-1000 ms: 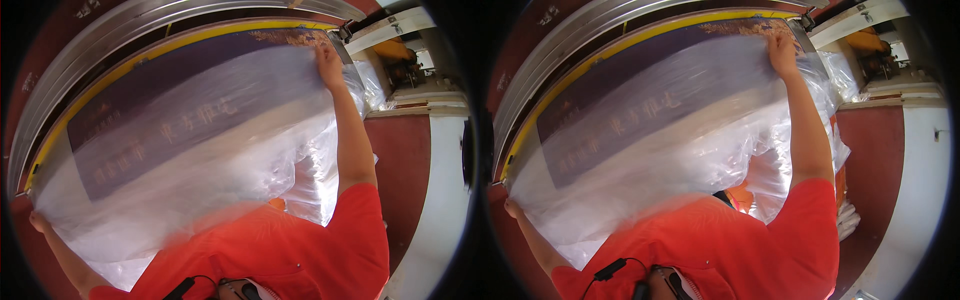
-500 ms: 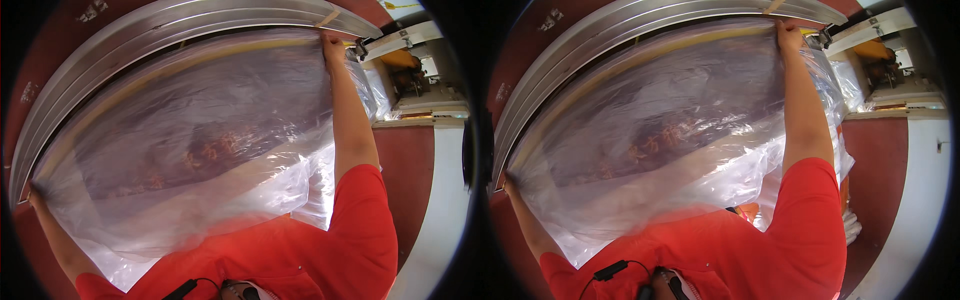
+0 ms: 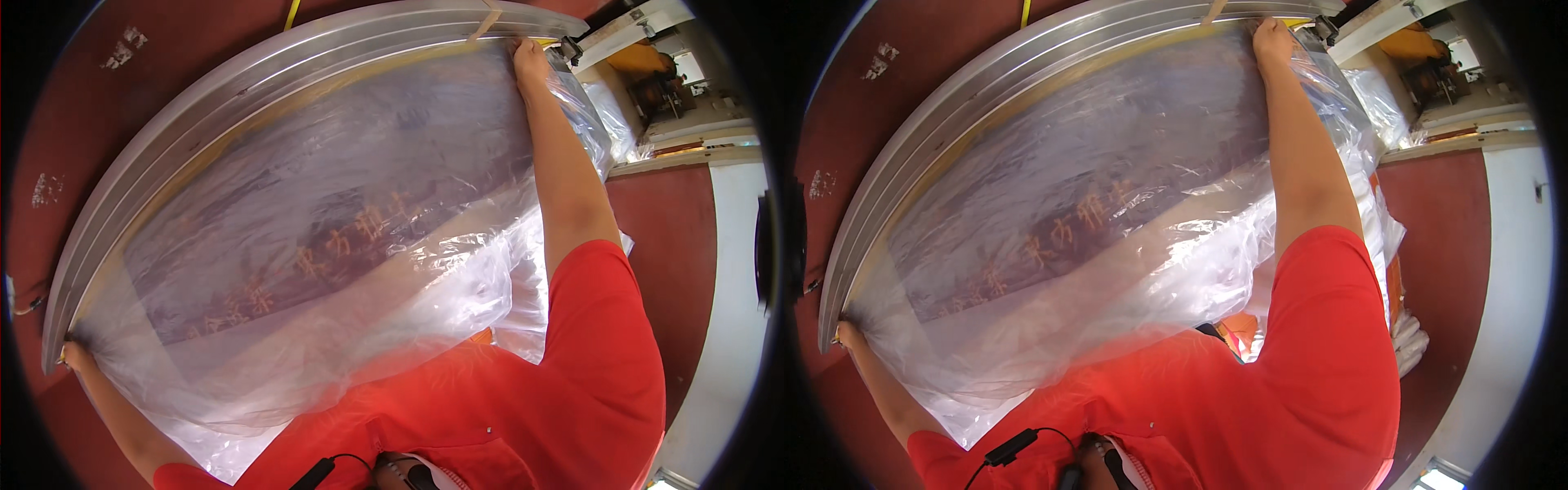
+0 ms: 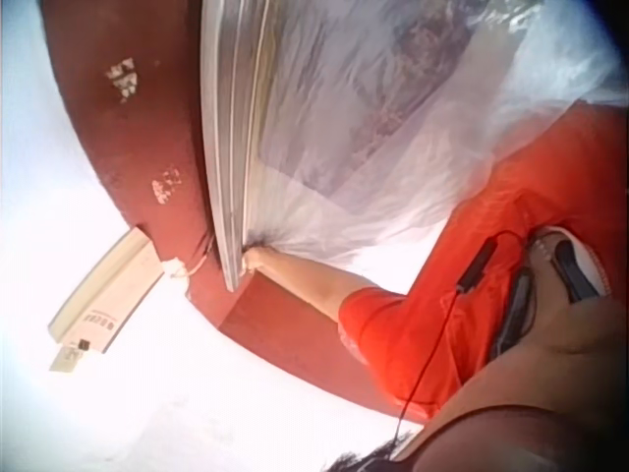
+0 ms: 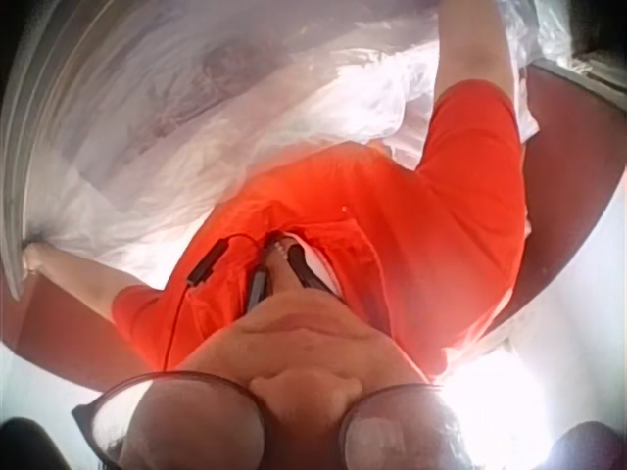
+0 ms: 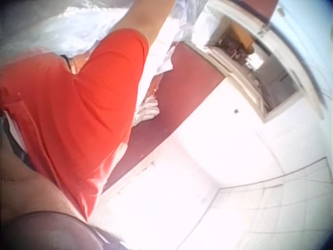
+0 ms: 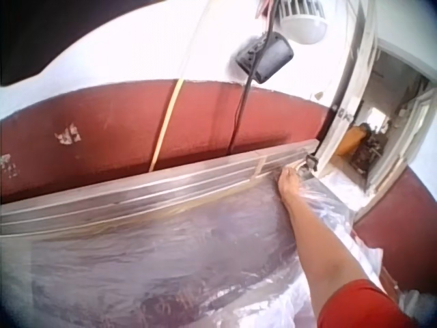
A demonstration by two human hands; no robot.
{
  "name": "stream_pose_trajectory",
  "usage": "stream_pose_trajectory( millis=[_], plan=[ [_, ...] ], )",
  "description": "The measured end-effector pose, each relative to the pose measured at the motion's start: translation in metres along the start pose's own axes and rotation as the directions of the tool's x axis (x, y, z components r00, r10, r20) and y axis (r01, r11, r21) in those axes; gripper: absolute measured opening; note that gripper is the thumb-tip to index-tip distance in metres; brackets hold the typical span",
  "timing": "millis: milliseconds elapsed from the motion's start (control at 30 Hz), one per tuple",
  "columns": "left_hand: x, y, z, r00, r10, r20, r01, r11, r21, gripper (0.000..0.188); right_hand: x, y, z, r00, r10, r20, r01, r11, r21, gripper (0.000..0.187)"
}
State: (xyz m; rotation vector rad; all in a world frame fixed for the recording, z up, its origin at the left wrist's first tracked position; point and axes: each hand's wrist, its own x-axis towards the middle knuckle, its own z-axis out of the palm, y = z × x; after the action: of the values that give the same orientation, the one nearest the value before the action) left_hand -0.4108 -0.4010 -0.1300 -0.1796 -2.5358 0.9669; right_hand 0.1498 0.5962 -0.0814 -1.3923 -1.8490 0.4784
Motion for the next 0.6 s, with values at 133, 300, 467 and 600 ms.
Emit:
stream_pose_trajectory(
  millis=[133, 300, 467, 600],
  plan=[
    [-0.015, 0.016, -0.027, 0.843, 0.050, 0.536, 0.468, -0.557, -0.685, 0.023, -0.006, -0.007, -0.006, 0.997, -0.062, -0.046, 0.064, 0.997, 0.033, 0.041],
    [-0.010, 0.008, -0.059, 0.824, 0.160, 0.543, 0.549, -0.461, -0.698, 0.025, -0.014, -0.043, -0.038, 0.983, -0.151, -0.099, 0.169, 0.964, 0.205, 0.037],
    [-0.014, -0.011, -0.106, 0.738, 0.184, 0.649, 0.596, -0.628, -0.500, 0.037, -0.092, -0.107, -0.066, 0.823, -0.549, 0.148, 0.508, 0.827, 0.243, 0.026],
    [-0.095, -0.097, -0.138, 0.838, 0.156, 0.523, 0.545, -0.314, -0.778, 0.042, -0.194, -0.148, -0.072, 0.426, -0.825, 0.372, 0.762, 0.549, 0.344, 0.040]
  ],
)
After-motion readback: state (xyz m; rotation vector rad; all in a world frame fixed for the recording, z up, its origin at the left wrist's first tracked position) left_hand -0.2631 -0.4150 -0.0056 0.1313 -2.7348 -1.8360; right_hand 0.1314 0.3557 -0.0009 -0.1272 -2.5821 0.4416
